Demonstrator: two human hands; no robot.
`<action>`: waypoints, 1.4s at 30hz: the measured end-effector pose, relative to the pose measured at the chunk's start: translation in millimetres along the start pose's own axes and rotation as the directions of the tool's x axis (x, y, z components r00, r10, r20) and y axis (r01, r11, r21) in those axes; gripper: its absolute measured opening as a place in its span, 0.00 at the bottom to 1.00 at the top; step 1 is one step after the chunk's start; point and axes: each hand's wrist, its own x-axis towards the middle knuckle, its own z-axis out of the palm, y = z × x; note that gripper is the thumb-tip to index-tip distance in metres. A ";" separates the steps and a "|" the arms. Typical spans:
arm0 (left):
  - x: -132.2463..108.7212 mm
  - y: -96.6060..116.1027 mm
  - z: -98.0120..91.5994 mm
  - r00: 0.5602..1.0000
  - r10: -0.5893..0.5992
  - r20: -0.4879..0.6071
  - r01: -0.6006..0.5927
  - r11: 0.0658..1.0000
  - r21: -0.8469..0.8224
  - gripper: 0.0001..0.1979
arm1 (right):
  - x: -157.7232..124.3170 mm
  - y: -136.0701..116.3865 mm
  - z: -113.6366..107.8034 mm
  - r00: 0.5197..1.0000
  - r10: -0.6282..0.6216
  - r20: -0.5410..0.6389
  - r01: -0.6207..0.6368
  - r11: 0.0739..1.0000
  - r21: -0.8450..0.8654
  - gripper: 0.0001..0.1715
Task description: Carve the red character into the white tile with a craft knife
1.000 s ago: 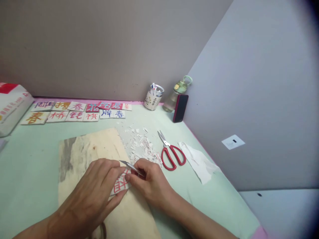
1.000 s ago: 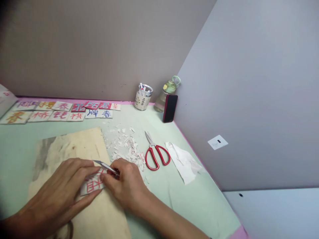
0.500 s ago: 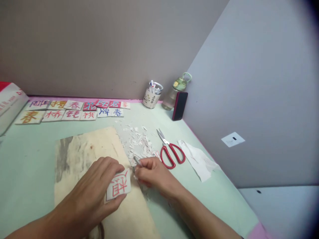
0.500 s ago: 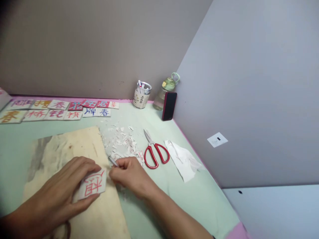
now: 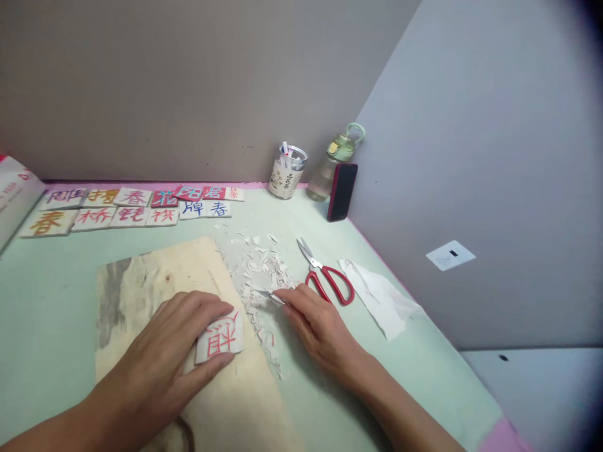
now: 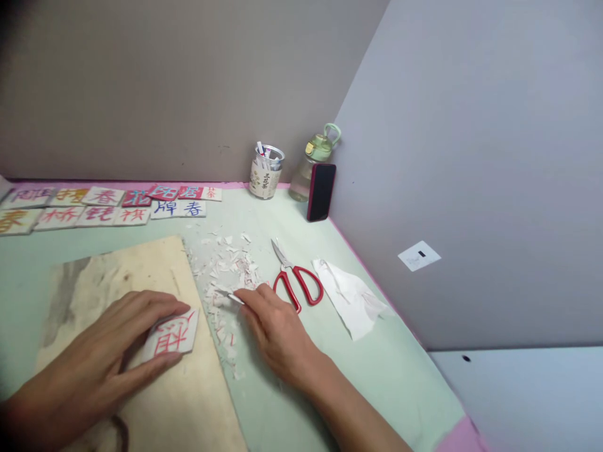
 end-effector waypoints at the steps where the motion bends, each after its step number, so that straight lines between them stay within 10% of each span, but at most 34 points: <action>1: 0.4 -1.0 -1.0 1.000 0.010 0.003 -0.010 1.000 0.003 0.20 | -0.3 0.9 1.1 0.999 -0.045 0.010 0.046 0.999 -0.017 0.19; 13: 0.1 -9.9 -3.9 0.998 0.042 0.050 -0.042 0.999 -0.016 0.19 | -4.4 -5.2 0.8 0.972 -0.170 0.164 0.206 0.950 -0.234 0.19; 42: 5.4 -4.1 -10.1 0.997 0.046 0.059 -0.042 0.998 -0.056 0.18 | 2.1 -20.2 6.8 0.956 -0.281 0.078 0.285 0.846 -0.450 0.17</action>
